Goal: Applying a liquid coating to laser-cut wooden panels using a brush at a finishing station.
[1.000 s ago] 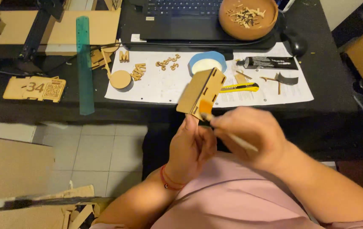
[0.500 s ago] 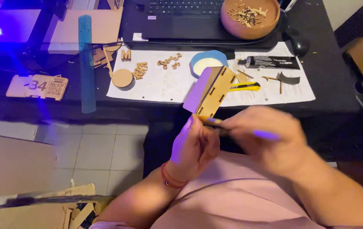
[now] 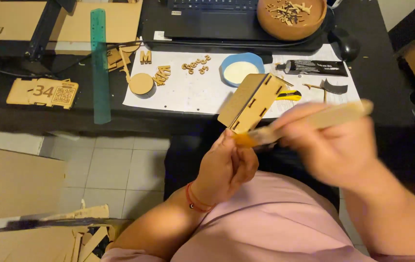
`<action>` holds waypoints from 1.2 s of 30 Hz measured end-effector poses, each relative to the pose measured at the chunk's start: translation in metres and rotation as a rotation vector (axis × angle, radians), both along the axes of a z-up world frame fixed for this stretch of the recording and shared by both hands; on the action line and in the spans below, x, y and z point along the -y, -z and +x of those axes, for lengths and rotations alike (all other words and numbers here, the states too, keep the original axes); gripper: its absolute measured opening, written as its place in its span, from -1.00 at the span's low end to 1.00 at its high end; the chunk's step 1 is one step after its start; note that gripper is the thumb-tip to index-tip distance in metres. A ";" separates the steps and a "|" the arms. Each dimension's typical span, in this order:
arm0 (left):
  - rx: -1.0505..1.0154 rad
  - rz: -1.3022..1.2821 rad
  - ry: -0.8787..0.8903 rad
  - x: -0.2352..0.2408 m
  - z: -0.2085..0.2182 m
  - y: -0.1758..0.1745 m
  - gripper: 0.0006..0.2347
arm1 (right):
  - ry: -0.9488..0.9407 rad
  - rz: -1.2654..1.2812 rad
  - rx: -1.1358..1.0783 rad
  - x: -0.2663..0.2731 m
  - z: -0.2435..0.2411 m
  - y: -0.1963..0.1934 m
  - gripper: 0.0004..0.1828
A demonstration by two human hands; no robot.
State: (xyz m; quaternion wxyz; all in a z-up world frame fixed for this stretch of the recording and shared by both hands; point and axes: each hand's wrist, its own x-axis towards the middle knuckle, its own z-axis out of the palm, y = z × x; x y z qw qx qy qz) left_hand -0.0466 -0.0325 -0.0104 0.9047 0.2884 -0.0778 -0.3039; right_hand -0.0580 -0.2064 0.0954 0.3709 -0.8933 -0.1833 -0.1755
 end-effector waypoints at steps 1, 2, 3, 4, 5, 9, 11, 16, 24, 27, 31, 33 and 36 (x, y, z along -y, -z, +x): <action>0.033 -0.055 0.015 0.001 0.001 0.001 -0.66 | -0.087 -0.120 -0.006 -0.004 0.000 0.001 -0.72; 0.034 -0.053 0.021 0.000 0.000 0.001 -0.66 | -0.080 -0.118 -0.004 -0.002 0.003 0.002 -0.72; 0.032 -0.031 0.002 -0.001 -0.001 0.001 -0.62 | -0.082 -0.176 0.092 0.001 0.007 0.003 -0.72; 0.031 -0.009 -0.017 -0.003 -0.002 0.002 -0.58 | -0.085 -0.234 0.188 0.003 0.011 0.004 -0.72; 0.034 -0.012 -0.024 -0.002 -0.001 0.001 -0.58 | -0.092 -0.237 0.192 0.004 0.010 0.000 -0.72; 0.024 -0.019 0.063 -0.001 0.001 0.007 -0.40 | -0.141 -0.176 0.303 0.001 -0.001 -0.005 -0.80; 0.037 -0.037 0.116 0.001 0.000 0.009 -0.34 | -0.228 -0.232 0.399 0.001 -0.005 0.004 -0.81; -0.086 0.085 -0.137 -0.003 0.001 0.027 -0.67 | -0.503 -0.154 -0.017 -0.001 -0.014 0.017 -0.67; 0.003 -0.048 0.127 -0.009 0.000 0.009 -0.55 | -0.122 -0.020 0.238 0.024 0.008 0.001 -0.82; -0.014 -0.074 0.137 -0.009 0.001 0.008 -0.54 | -0.033 0.040 0.318 0.034 0.010 -0.005 -0.81; -0.060 -0.101 0.214 -0.008 0.002 0.005 -0.35 | 0.082 0.257 0.086 0.025 -0.006 -0.009 -0.73; -0.084 -0.049 0.200 -0.009 -0.001 -0.003 -0.34 | 0.079 0.085 0.091 0.023 0.002 -0.013 -0.73; -0.115 -0.013 0.170 -0.008 0.000 -0.003 -0.34 | 0.137 -0.093 0.185 0.037 0.013 -0.011 -0.68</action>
